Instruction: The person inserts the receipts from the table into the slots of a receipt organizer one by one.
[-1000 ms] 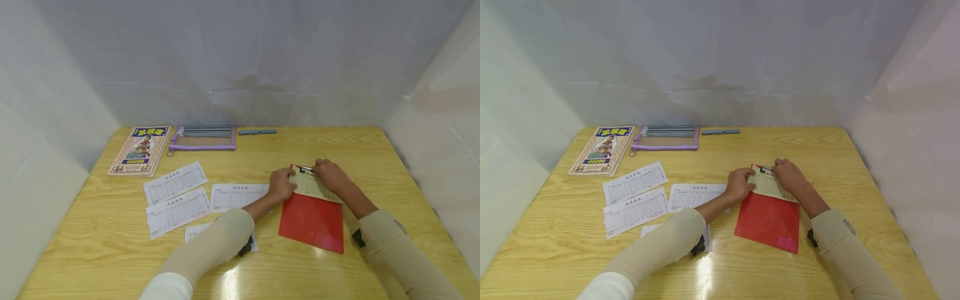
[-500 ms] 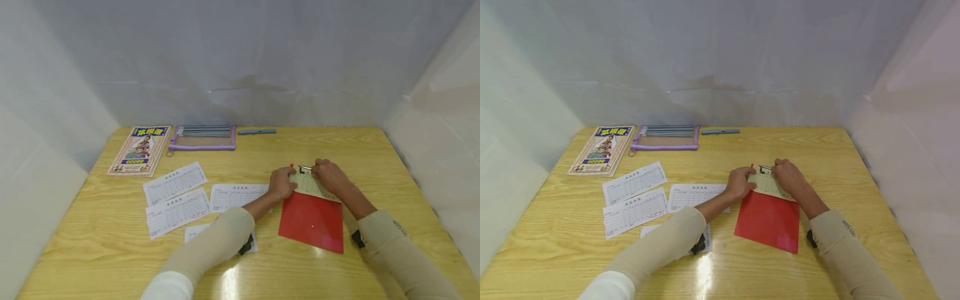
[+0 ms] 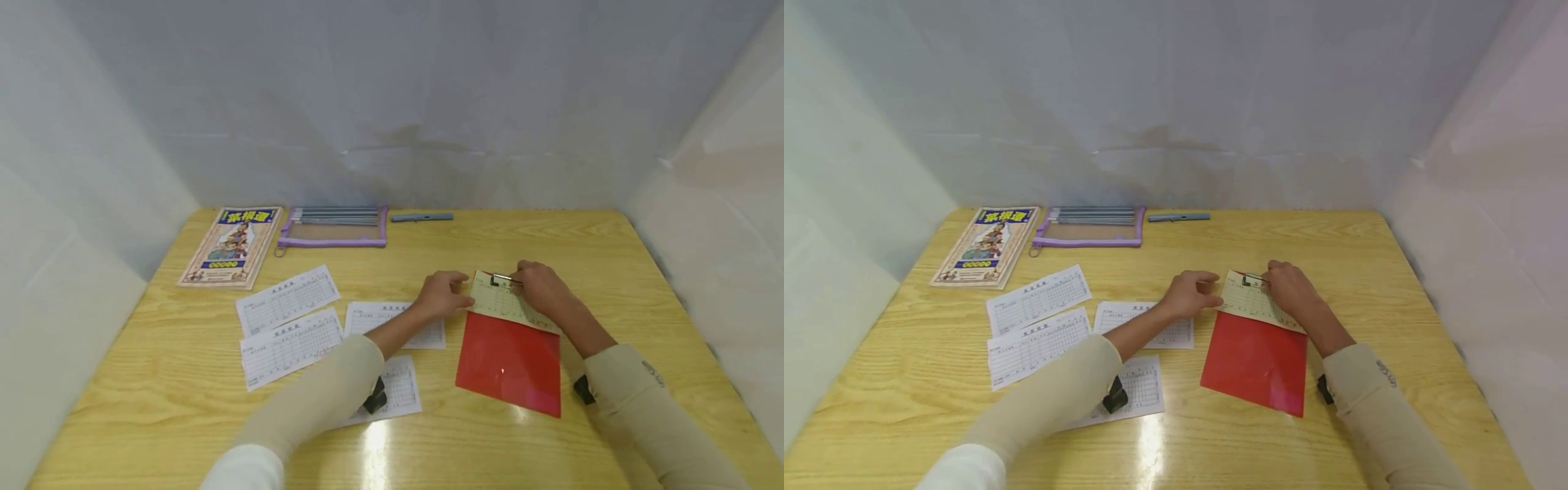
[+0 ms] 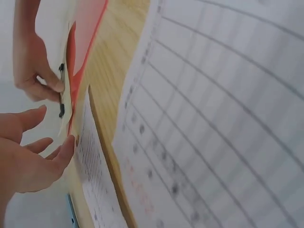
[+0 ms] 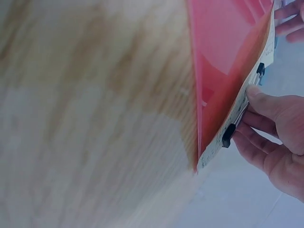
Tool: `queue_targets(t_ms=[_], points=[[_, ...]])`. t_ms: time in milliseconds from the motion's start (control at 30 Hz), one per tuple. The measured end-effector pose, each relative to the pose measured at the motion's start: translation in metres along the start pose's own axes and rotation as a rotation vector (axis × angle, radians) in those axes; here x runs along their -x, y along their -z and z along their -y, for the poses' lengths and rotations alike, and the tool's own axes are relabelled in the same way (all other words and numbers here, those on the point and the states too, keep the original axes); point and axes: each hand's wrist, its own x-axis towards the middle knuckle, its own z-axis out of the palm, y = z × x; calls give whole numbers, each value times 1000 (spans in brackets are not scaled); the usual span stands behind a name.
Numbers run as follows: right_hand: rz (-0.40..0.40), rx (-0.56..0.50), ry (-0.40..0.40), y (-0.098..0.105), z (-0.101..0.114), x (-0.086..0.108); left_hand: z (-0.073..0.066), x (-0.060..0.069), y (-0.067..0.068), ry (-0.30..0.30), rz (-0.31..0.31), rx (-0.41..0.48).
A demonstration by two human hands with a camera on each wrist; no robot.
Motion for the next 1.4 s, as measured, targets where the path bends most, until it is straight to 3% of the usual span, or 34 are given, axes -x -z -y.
queue_targets(t_ms=[133, 233, 433, 600, 700, 800, 900, 1100, 1400], points=[[2, -15, 4, 0, -1, 0, 8, 10, 25, -31, -12, 84], [-1, -20, 6, 0, -2, 0, 13, 20, 49, -54, -23, 80], [3, -23, -4, -1, -4, 1, 33, 42, 95, -13, -56, -63], [8, -13, -5, 0, -4, 2, 54, 61, 117, 30, -49, -180], [11, -3, 1, 1, -3, 1, 63, 71, 123, 8, -54, -259], [19, -4, 5, 2, -2, 0, 70, 82, 124, -38, -98, -349], [36, -20, -8, 2, -2, 0, 74, 90, 123, -30, -129, -387], [49, -25, -15, 3, -5, 1, 83, 91, 120, 65, -100, -346], [58, -34, -16, 2, -3, 0, 90, 90, 118, -27, -100, -322]])
